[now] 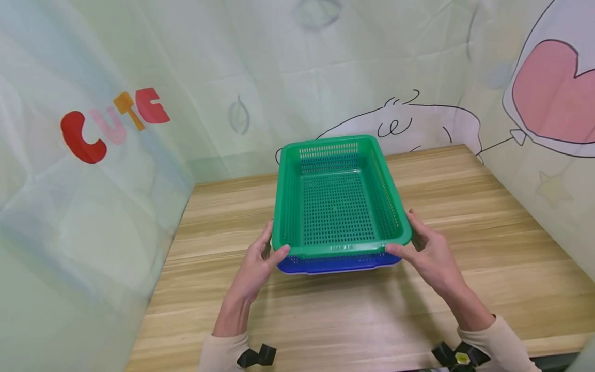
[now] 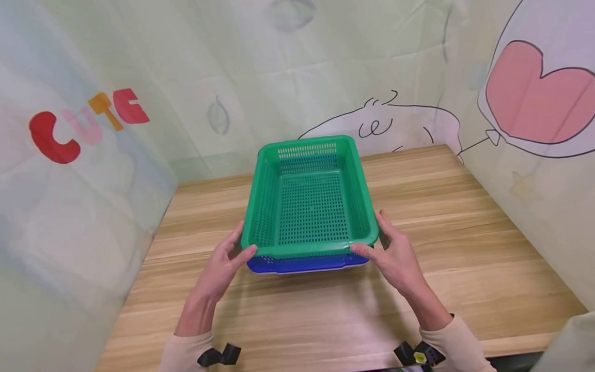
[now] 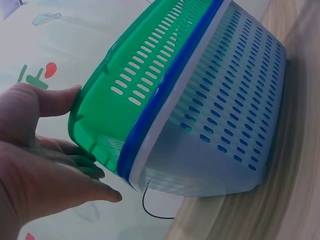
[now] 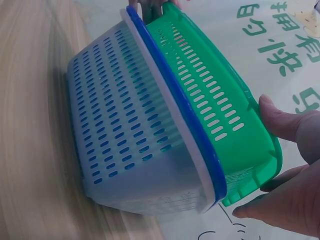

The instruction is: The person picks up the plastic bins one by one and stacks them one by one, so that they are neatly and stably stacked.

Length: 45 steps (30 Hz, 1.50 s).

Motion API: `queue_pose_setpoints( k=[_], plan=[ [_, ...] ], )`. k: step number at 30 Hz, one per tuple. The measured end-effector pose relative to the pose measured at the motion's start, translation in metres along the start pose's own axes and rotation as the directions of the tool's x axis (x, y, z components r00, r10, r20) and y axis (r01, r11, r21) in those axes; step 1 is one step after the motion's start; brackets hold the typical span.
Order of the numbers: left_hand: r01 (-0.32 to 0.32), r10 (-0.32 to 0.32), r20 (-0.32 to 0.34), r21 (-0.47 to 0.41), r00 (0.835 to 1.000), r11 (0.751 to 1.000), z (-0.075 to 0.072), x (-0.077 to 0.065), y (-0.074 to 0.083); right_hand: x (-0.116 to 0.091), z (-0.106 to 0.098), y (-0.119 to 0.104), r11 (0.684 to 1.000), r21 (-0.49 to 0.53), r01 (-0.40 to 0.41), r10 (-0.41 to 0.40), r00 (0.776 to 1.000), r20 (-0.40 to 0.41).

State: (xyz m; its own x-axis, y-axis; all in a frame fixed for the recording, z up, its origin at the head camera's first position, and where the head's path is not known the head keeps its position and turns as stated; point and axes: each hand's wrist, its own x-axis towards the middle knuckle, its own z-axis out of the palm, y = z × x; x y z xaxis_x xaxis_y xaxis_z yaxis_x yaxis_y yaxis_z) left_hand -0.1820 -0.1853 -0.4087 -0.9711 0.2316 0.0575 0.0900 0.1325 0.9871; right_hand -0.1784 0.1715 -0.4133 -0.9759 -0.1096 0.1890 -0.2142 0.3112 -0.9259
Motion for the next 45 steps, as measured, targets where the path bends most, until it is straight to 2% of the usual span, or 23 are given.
queue_pose_setpoints(
  k=[8, 15, 32, 45],
  plan=[
    [0.044, -0.043, -0.014, 0.042, 0.999, 0.998, 0.001, -0.003, -0.008, -0.002, 0.004, 0.005, 1.000, 0.013, -0.012, 0.012, 1.000, 0.002],
    [0.049, -0.049, -0.004, 0.020, 0.999, 0.999, 0.001, -0.005, -0.012, -0.003, 0.007, 0.008, 0.998, -0.002, -0.060, 0.060, 0.998, 0.007],
    [0.057, -0.057, 0.002, 0.008, 0.998, 0.998, 0.004, -0.009, -0.026, -0.007, 0.012, 0.021, 0.998, -0.023, -0.058, 0.059, 0.998, 0.030],
    [0.085, -0.085, -0.009, -0.016, 0.996, 0.996, 0.006, -0.008, -0.028, -0.008, 0.016, 0.025, 0.995, -0.044, -0.088, 0.089, 0.996, 0.026]
  ],
)
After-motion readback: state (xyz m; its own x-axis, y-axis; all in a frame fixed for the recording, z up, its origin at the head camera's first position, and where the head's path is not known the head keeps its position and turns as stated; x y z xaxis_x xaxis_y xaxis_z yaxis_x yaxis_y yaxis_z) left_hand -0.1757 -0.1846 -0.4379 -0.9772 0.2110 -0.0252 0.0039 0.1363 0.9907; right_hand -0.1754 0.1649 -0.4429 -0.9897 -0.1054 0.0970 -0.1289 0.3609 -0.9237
